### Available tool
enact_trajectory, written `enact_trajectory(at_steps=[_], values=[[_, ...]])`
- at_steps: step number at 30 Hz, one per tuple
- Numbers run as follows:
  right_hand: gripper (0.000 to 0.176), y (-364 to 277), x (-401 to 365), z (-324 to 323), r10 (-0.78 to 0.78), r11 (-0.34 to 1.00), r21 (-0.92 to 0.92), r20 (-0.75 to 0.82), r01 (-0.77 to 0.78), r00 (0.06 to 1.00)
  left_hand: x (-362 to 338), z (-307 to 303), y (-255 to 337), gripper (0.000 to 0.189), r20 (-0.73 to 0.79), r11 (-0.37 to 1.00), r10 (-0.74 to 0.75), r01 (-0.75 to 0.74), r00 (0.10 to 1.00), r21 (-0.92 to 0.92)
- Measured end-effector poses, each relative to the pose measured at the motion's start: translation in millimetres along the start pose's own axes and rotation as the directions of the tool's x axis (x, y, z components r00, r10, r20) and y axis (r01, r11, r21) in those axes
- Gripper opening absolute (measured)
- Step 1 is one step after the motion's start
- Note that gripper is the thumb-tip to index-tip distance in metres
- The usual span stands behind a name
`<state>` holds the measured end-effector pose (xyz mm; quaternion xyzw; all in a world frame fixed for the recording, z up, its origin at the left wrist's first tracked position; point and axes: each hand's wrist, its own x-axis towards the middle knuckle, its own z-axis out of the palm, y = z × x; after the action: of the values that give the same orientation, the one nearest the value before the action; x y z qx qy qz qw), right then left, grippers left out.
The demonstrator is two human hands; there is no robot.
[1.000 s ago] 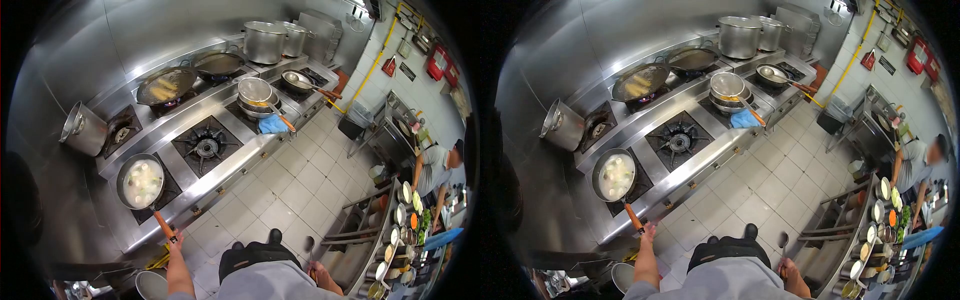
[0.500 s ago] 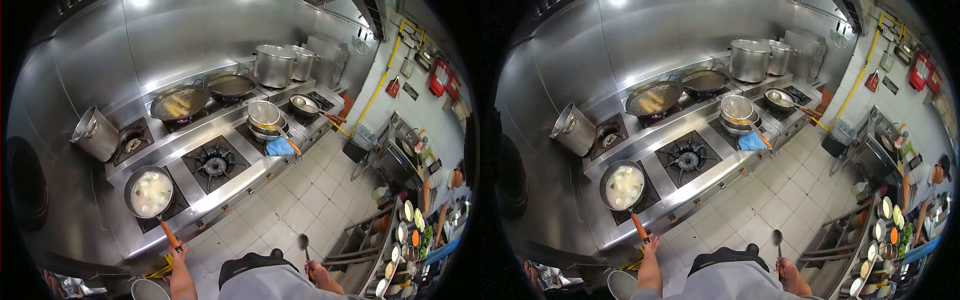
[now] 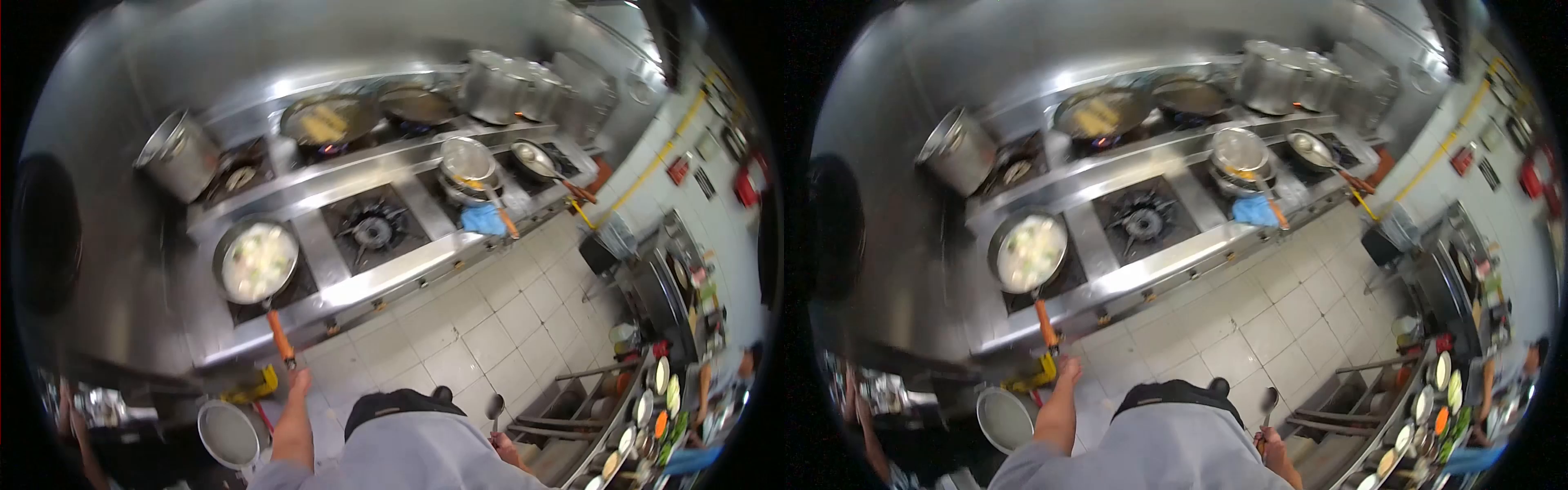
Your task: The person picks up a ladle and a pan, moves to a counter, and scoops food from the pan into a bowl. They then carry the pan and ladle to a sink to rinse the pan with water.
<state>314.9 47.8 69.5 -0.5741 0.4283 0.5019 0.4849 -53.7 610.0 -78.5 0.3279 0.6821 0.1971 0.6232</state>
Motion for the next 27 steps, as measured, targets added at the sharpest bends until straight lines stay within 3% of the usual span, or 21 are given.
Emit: enact_trajectory(at_steps=[2, 4, 5, 6, 8, 9, 11, 13, 14, 15, 17, 18, 19, 20, 21, 22, 25, 26, 27], values=[[0.024, -3, -3, -3, -0.03, 0.98, -0.196, -0.006, 0.028, 1.0, -22, 6, -35, 0.039, 0.13, 0.974, 0.123, -0.145, 0.984, 0.177], [0.024, -9, -3, -6, -0.109, 0.894, -0.434, 0.034, 0.113, 0.993, -67, 33, -53, 0.035, 0.14, 0.842, 0.18, -0.226, 0.974, 0.489], [0.024, -13, -3, -8, -0.149, 0.821, -0.548, 0.064, 0.16, 0.987, -87, 39, -70, 0.034, 0.204, 0.759, 0.265, -0.335, 0.942, 0.559], [0.024, -19, -2, -9, -0.187, 0.725, -0.658, 0.097, 0.204, 0.978, -105, 45, -87, 0.034, 0.283, 0.652, 0.336, -0.439, 0.898, 0.618], [0.025, -33, 1, -12, -0.241, 0.483, -0.826, 0.195, 0.292, 0.951, -155, 55, -104, 0.03, 0.331, 0.679, 0.138, -0.332, 0.934, 0.655], [0.026, -41, 4, -11, -0.256, 0.35, -0.874, 0.256, 0.336, 0.932, -158, 51, -123, 0.03, 0.312, 0.689, 0.137, -0.317, 0.94, 0.652], [0.027, -62, 11, -8, -0.261, 0.073, -0.899, 0.4, 0.431, 0.879, -143, 43, -186, 0.03, 0.485, 0.552, 0.24, -0.53, 0.841, 0.644], [0.029, -86, 26, 3, -0.223, -0.134, -0.845, 0.534, 0.517, 0.815, -193, 36, -156, 0.032, 0.226, 0.737, 0.048, -0.187, 0.973, 0.649], [0.03, -97, 32, 12, -0.2, -0.21, -0.81, 0.584, 0.548, 0.786, -232, 33, -123, 0.033, 0.087, 0.798, -0.05, -0.012, 0.995, 0.602], [0.03, -108, 39, 24, -0.186, -0.229, -0.8, 0.595, 0.554, 0.782, -236, 33, -127, 0.033, 0.07, 0.808, -0.049, -0.002, 0.996, 0.589], [0.029, -129, 51, 69, -0.343, 0.003, -0.963, 0.252, 0.269, 0.905, -237, 19, -138, 0.033, 0.087, 0.699, 0.091, -0.126, 0.992, 0.703], [0.025, -139, 42, 88, -0.385, -0.048, -0.92, 0.376, 0.388, 0.843, -237, 17, -143, 0.026, 0.105, 0.656, 0.192, -0.207, 0.976, 0.726], [0.024, -145, 25, 105, -0.418, -0.1, -0.862, 0.49, 0.497, 0.765, -241, 20, -144, 0.026, 0.087, 0.663, 0.195, -0.197, 0.977, 0.723], [0.024, -148, 17, 119, -0.408, -0.111, -0.857, 0.501, 0.503, 0.763, -244, 23, -144, 0.025, -0.003, 0.765, 0.121, -0.091, 0.993, 0.637], [0.028, -150, 10, 131, -0.488, -0.17, -0.736, 0.64, 0.655, 0.593, -247, 28, -144, 0.025, -0.081, 0.846, 0.037, 0.012, 0.996, 0.533], [0.033, -152, 1, 145, -0.549, -0.244, -0.586, 0.74, 0.773, 0.388, -251, 34, -146, 0.025, -0.093, 0.851, 0.039, 0.016, 0.995, 0.526], [0.039, -158, -38, 186, -0.523, -0.187, -0.507, 0.777, 0.842, 0.351, -270, 64, -151, 0.028, -0.114, 0.898, -0.023, 0.07, 0.993, 0.434], [0.042, -158, -55, 200, -0.476, -0.094, -0.465, 0.798, 0.88, 0.37, -280, 77, -150, 0.03, -0.08, 0.866, 0.064, -0.016, 0.995, 0.5], [0.042, -159, -58, 211, -0.465, -0.094, -0.461, 0.804, 0.883, 0.37, -287, 83, -148, 0.031, -0.039, 0.821, 0.148, -0.101, 0.988, 0.562]])
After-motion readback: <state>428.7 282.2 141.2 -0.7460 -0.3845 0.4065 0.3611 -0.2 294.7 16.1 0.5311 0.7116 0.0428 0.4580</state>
